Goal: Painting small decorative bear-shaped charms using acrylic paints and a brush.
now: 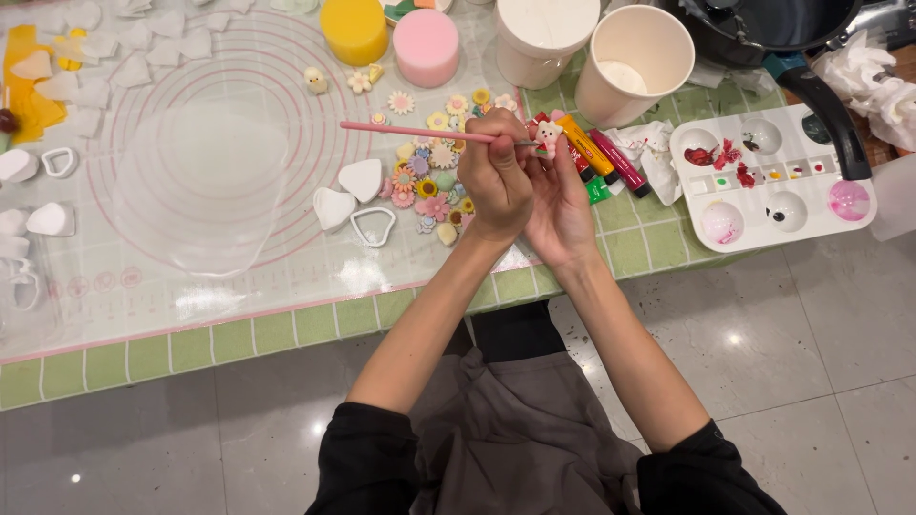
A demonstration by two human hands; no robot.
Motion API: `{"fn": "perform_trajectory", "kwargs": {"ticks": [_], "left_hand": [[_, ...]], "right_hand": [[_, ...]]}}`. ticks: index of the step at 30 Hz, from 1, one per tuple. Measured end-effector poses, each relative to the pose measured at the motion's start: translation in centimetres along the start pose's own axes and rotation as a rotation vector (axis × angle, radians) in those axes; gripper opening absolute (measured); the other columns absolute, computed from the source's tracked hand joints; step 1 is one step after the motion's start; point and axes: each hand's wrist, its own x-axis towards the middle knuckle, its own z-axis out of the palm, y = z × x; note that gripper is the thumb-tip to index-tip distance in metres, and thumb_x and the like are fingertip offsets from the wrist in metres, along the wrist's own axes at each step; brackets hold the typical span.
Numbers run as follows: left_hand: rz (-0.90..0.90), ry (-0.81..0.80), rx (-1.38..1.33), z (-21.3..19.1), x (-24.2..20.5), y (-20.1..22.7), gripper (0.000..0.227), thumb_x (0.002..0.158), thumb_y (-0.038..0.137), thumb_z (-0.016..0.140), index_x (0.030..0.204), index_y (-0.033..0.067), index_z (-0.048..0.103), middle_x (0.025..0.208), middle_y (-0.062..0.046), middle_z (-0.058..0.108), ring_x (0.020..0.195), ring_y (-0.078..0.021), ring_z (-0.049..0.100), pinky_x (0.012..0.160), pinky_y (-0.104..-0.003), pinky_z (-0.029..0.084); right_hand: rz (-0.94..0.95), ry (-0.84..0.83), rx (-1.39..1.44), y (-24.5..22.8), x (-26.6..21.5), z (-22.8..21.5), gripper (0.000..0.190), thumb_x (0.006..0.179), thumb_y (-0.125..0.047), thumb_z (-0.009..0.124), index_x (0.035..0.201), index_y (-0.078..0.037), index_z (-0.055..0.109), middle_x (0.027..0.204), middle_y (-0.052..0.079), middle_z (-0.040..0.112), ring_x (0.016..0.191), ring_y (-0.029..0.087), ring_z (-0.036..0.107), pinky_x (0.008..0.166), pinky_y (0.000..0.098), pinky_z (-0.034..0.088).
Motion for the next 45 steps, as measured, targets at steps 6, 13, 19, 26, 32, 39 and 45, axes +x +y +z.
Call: {"fn": "perform_trajectory", "kwargs": {"ticks": [6, 13, 19, 26, 32, 39, 45], "left_hand": [[0.007, 0.003, 0.017, -0.05, -0.02, -0.08, 0.034, 0.116, 0.034, 0.04, 0.1, 0.0045, 0.046, 0.08, -0.006, 0.055, 0.066, -0.0135, 0.05, 0.06, -0.027, 0.041], [0.017, -0.009, 0.04, -0.03, -0.09, -0.19, 0.033, 0.116, 0.033, 0.041, 0.1, 0.0052, 0.046, 0.079, -0.005, 0.055, 0.066, -0.014, 0.05, 0.058, -0.026, 0.042], [0.015, 0.002, 0.039, -0.01, -0.05, -0.06, 0.034, 0.117, 0.034, 0.039, 0.101, 0.0051, 0.047, 0.08, -0.006, 0.056, 0.066, -0.0129, 0.05, 0.058, -0.026, 0.042], [0.006, 0.032, 0.004, 0.02, -0.06, 0.05, 0.036, 0.116, 0.037, 0.039, 0.1, 0.0047, 0.046, 0.079, -0.004, 0.055, 0.064, -0.0115, 0.052, 0.06, -0.025, 0.041], [0.022, 0.018, 0.018, 0.01, -0.15, -0.05, 0.035, 0.116, 0.035, 0.041, 0.1, 0.0051, 0.048, 0.079, -0.006, 0.054, 0.065, -0.0129, 0.05, 0.056, -0.025, 0.041], [0.037, 0.002, 0.055, -0.06, -0.1, 0.0, 0.033, 0.116, 0.033, 0.042, 0.1, 0.0055, 0.048, 0.078, -0.005, 0.054, 0.065, -0.0147, 0.05, 0.057, -0.027, 0.041], [0.046, -0.001, 0.078, -0.01, -0.03, 0.14, 0.032, 0.116, 0.032, 0.042, 0.1, 0.0054, 0.048, 0.079, -0.006, 0.055, 0.065, -0.0154, 0.051, 0.063, -0.03, 0.043]], "right_hand": [[-0.01, -0.018, 0.005, -0.01, 0.06, -0.44, 0.038, 0.112, -0.031, 0.055, 0.141, -0.005, 0.057, 0.13, 0.006, 0.063, 0.122, 0.014, 0.061, 0.116, 0.0318, 0.05], [-0.019, 0.039, -0.021, -0.01, -0.05, 0.33, 0.037, 0.109, -0.031, 0.055, 0.137, -0.007, 0.057, 0.129, 0.005, 0.065, 0.122, 0.014, 0.062, 0.113, 0.0316, 0.05], [-0.012, 0.003, 0.007, 0.0, 0.02, 0.04, 0.036, 0.11, -0.031, 0.057, 0.136, -0.005, 0.058, 0.125, 0.006, 0.065, 0.118, 0.014, 0.063, 0.113, 0.0309, 0.052], [-0.001, -0.009, 0.057, -0.01, 0.05, 0.06, 0.034, 0.111, -0.03, 0.057, 0.134, -0.006, 0.059, 0.122, 0.005, 0.065, 0.115, 0.013, 0.063, 0.113, 0.0306, 0.052], [-0.003, -0.004, 0.065, -0.09, 0.06, -0.26, 0.034, 0.11, -0.031, 0.057, 0.134, -0.006, 0.06, 0.126, 0.005, 0.066, 0.116, 0.013, 0.064, 0.111, 0.0304, 0.053], [-0.003, 0.007, 0.045, -0.12, 0.04, -0.3, 0.034, 0.111, -0.031, 0.057, 0.134, -0.006, 0.06, 0.124, 0.005, 0.066, 0.117, 0.013, 0.064, 0.111, 0.0305, 0.053], [0.001, 0.013, 0.035, -0.16, 0.01, -0.4, 0.034, 0.111, -0.032, 0.057, 0.133, -0.006, 0.06, 0.124, 0.006, 0.066, 0.117, 0.014, 0.064, 0.111, 0.031, 0.053]]}}
